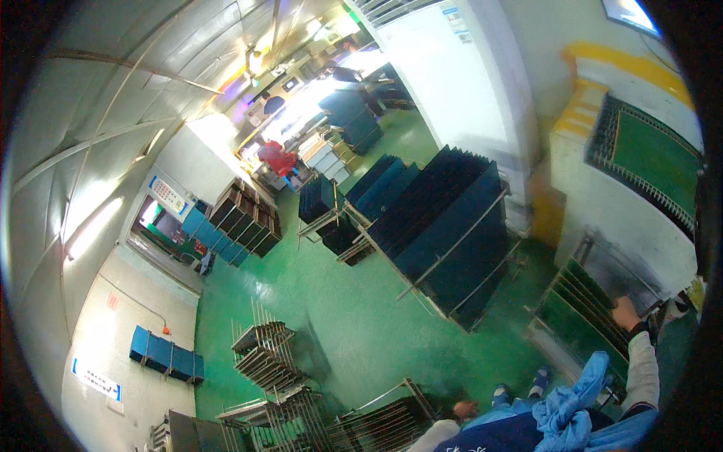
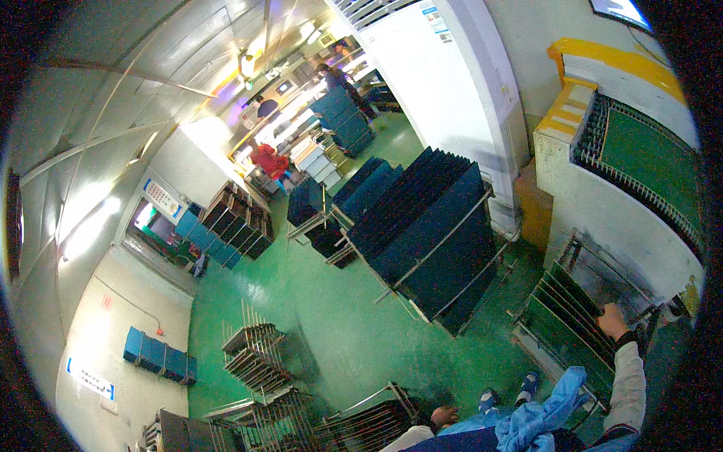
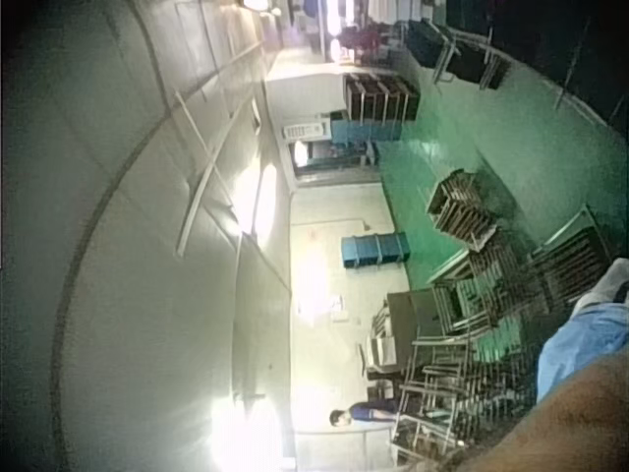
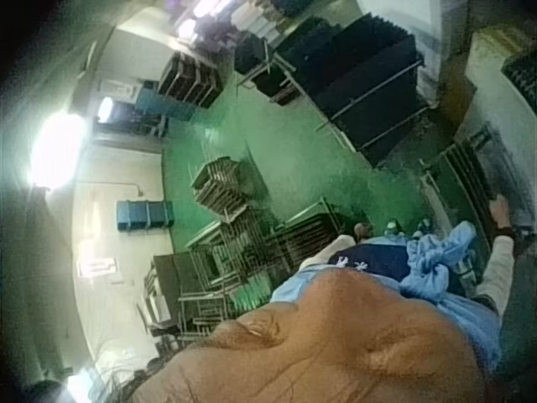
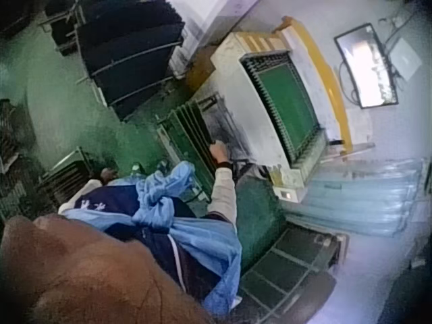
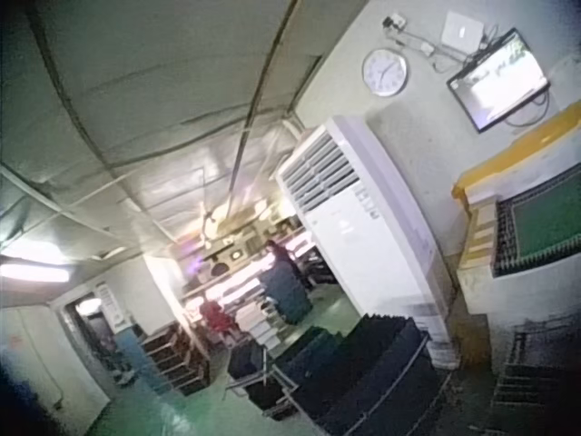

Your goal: Loading green fabrication panels into a processing machine and then moving them to a drying rack.

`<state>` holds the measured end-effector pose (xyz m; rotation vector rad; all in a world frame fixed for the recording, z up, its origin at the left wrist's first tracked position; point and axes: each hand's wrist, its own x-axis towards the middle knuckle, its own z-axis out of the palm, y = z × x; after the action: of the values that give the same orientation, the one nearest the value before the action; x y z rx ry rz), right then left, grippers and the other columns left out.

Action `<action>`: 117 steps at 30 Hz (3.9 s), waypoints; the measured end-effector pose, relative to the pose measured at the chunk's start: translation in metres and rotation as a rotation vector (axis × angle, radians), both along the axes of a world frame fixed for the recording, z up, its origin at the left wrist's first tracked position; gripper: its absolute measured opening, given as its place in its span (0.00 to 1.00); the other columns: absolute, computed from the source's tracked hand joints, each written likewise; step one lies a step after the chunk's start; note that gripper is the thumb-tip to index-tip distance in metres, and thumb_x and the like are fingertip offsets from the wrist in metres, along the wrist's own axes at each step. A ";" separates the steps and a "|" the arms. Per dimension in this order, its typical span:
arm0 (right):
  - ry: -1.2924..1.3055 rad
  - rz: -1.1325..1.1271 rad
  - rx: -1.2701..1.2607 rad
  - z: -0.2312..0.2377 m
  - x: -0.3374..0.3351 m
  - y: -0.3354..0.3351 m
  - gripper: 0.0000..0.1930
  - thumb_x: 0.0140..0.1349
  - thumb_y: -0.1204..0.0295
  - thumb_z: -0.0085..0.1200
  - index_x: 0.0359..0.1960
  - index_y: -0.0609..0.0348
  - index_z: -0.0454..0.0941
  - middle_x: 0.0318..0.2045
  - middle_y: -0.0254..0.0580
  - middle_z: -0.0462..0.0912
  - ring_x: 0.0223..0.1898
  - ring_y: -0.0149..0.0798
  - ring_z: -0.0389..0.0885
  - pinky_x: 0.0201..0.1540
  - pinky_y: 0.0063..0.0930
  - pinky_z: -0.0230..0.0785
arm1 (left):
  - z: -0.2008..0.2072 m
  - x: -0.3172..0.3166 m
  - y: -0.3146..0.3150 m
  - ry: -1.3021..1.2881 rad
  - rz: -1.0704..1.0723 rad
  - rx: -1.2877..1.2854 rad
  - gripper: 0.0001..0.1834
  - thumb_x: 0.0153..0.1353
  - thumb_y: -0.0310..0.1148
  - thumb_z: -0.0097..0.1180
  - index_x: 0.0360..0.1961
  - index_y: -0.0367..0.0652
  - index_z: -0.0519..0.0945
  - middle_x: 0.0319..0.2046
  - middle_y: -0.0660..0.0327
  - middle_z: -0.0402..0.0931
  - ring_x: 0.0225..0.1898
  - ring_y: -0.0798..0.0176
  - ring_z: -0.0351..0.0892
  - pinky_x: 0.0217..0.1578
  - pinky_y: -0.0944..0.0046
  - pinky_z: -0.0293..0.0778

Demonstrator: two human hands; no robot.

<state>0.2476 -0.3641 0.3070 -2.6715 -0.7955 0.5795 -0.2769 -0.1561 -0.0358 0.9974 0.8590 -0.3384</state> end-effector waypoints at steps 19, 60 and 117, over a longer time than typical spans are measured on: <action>0.054 -0.081 0.051 0.003 -0.007 -0.004 0.20 0.42 0.73 0.48 0.40 0.69 0.68 0.42 0.61 0.67 0.46 0.53 0.65 0.48 0.36 0.58 | 0.023 0.001 0.026 -0.144 -0.392 0.513 0.18 0.54 0.45 0.44 0.40 0.45 0.70 0.32 0.58 0.74 0.28 0.63 0.74 0.21 0.66 0.69; -0.097 -0.030 0.008 0.010 -0.007 -0.006 0.13 0.37 0.71 0.48 0.22 0.72 0.72 0.27 0.64 0.73 0.32 0.56 0.73 0.34 0.40 0.66 | 0.037 0.030 0.008 -0.222 -0.842 0.951 0.23 0.53 0.50 0.40 0.45 0.49 0.69 0.36 0.62 0.74 0.32 0.64 0.74 0.28 0.66 0.70; 0.011 -0.024 0.075 0.012 0.021 -0.005 0.18 0.35 0.69 0.49 0.28 0.70 0.74 0.29 0.60 0.74 0.35 0.54 0.73 0.39 0.35 0.65 | 0.050 0.077 0.013 -0.135 -0.700 0.902 0.16 0.50 0.45 0.44 0.35 0.47 0.70 0.23 0.51 0.71 0.27 0.50 0.72 0.25 0.55 0.66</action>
<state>0.2685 -0.3687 0.3189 -2.6038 -0.7651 0.5476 -0.1996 -0.1431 0.0141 2.1473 0.4933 -0.4740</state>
